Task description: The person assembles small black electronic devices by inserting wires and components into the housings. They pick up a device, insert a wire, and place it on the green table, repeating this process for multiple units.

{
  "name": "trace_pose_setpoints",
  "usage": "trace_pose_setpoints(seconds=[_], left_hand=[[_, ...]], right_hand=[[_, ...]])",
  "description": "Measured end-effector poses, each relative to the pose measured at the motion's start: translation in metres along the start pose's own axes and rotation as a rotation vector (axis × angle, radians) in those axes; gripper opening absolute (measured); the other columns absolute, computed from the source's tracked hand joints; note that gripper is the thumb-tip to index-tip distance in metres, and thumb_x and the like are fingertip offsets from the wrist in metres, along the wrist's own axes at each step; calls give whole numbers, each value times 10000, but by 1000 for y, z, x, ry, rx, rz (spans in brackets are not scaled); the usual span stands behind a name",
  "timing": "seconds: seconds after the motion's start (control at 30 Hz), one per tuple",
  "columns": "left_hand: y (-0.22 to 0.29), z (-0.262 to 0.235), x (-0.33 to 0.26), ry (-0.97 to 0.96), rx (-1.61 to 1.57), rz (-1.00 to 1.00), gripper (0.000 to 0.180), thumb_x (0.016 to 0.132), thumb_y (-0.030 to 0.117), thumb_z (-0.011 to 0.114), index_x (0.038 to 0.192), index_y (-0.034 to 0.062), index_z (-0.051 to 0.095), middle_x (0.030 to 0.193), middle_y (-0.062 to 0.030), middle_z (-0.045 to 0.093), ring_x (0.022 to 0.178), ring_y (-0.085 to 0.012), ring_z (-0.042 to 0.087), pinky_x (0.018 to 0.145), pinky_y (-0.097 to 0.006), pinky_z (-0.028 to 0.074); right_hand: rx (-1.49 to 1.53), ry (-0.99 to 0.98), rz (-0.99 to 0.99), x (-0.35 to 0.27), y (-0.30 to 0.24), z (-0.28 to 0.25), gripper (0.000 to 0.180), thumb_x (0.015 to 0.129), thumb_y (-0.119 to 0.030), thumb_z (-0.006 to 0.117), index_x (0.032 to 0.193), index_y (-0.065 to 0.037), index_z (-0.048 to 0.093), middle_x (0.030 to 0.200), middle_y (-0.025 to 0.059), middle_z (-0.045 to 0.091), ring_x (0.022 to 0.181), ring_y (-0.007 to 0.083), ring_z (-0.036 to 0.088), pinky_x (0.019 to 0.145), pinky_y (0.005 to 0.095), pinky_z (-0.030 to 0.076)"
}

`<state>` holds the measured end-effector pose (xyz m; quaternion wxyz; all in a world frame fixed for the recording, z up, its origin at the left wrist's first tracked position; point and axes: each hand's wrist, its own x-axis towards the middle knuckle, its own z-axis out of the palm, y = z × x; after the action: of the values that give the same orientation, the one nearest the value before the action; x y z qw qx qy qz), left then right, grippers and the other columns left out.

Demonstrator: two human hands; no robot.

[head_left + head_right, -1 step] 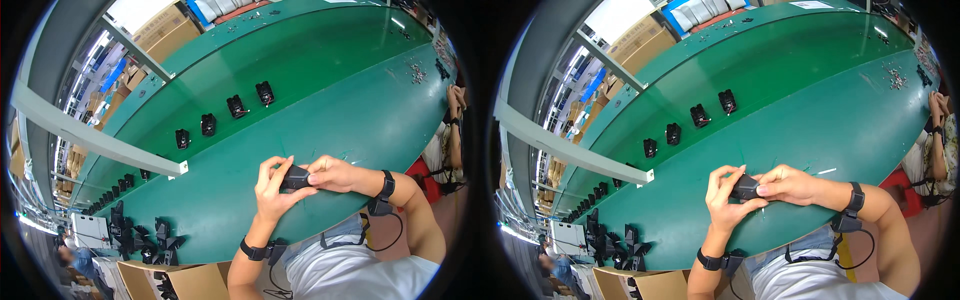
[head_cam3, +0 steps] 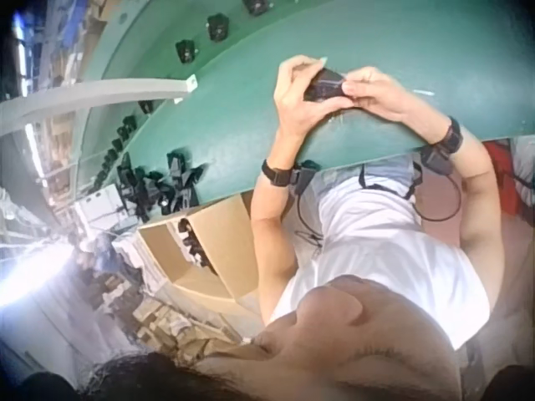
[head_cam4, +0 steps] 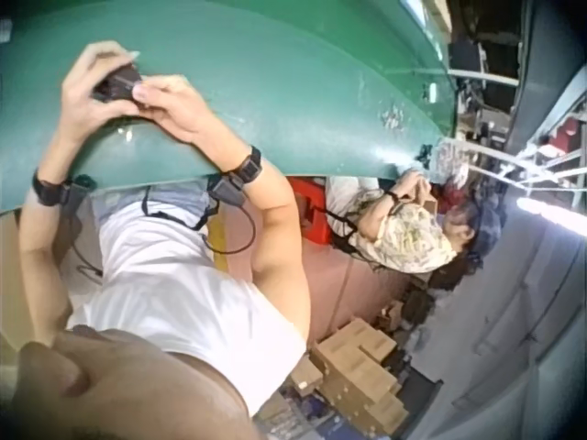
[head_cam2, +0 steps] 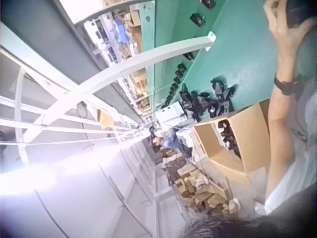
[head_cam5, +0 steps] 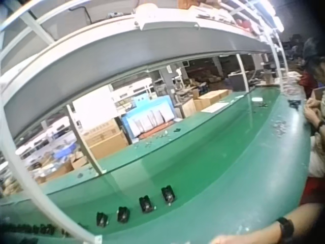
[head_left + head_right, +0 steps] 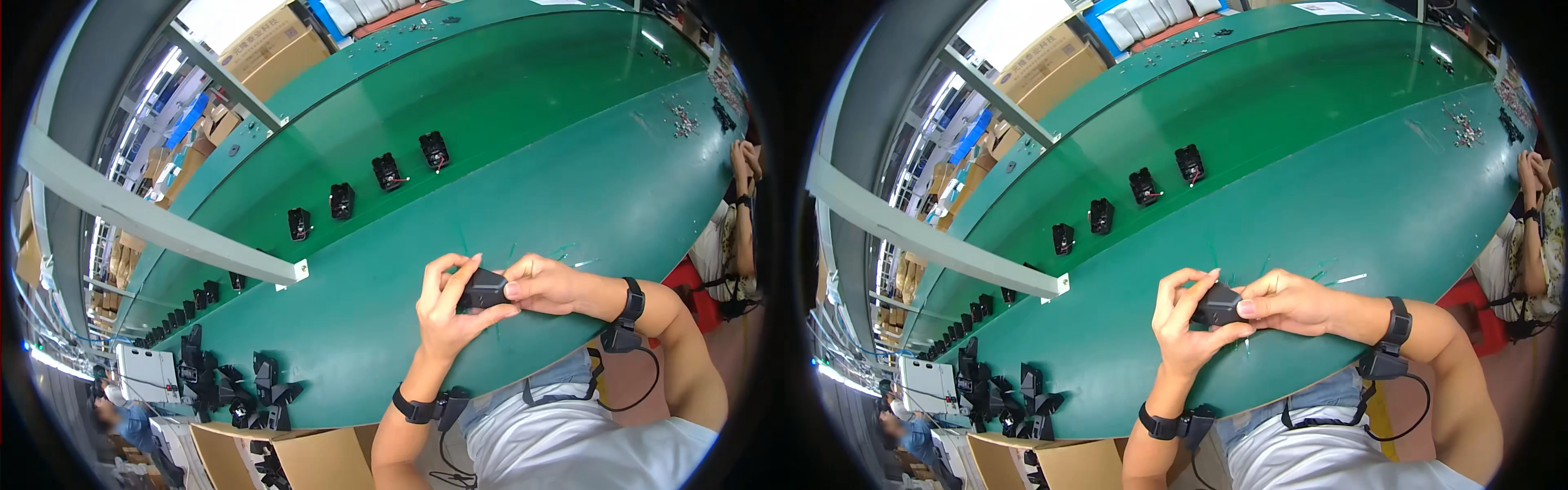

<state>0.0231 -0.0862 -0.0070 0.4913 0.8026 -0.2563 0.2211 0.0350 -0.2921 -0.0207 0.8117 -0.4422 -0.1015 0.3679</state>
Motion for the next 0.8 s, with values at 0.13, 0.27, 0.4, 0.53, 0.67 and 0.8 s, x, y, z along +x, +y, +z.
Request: trace_pose_setpoints(seconds=[0.13, 0.27, 0.4, 0.53, 0.67, 0.8], left_hand=[[-4, -2, -5, 10, 12, -24, 789, 656, 433, 902, 1269, 12, 638, 1243, -168, 541, 979, -259, 644, 842, -380, 554], [15, -58, -4, 6, 38, -295, 660, 857, 331, 768, 1387, 26, 521, 1359, -170, 482, 1009, -240, 620, 840, -383, 530], [-2, -173, -54, 199, 845, -158, 346, 815, 215, 772, 1092, 36, 666, 1115, -151, 650, 1079, -338, 598, 954, -442, 460], [-23, -269, -137, 185, 1242, -470, 814, 753, 417, 818, 1386, 27, 486, 1256, -237, 549, 1188, -432, 488, 1014, -523, 410], [-8, -263, -171, 81, 1310, -492, 775, 705, 394, 839, 1329, 41, 546, 1261, -206, 561, 1221, -448, 469, 1049, -537, 386], [-22, -242, -202, 166, 1281, -544, 531, 840, 259, 733, 1283, 26, 555, 1377, -229, 470, 1326, -474, 362, 1066, -575, 353]], right_hand=[[-198, 127, -123, 5, -9, 16, 173, 876, -133, 735, 878, 38, 752, 1225, 197, 645, 1105, 247, 615, 1001, 380, 463], [-973, 266, -473, 18, -60, 22, 222, 756, -139, 796, 895, 30, 760, 1286, 215, 629, 1056, 260, 644, 988, 396, 475], [-1403, 442, -655, 54, -113, -27, 286, 706, -166, 813, 883, 48, 742, 1273, 245, 627, 959, 294, 680, 907, 382, 515], [-1550, 656, -451, 90, -137, -84, 283, 695, -183, 819, 867, 31, 753, 1171, 249, 671, 1057, 348, 670, 899, 423, 515], [-1745, 532, -557, 130, -116, -124, 242, 678, -273, 816, 746, -52, 748, 950, 166, 723, 1178, 339, 595, 943, 442, 507], [-1742, 522, -462, 143, -107, -109, 234, 686, -237, 844, 833, -71, 768, 1328, 154, 575, 1132, 321, 604, 941, 405, 516]])
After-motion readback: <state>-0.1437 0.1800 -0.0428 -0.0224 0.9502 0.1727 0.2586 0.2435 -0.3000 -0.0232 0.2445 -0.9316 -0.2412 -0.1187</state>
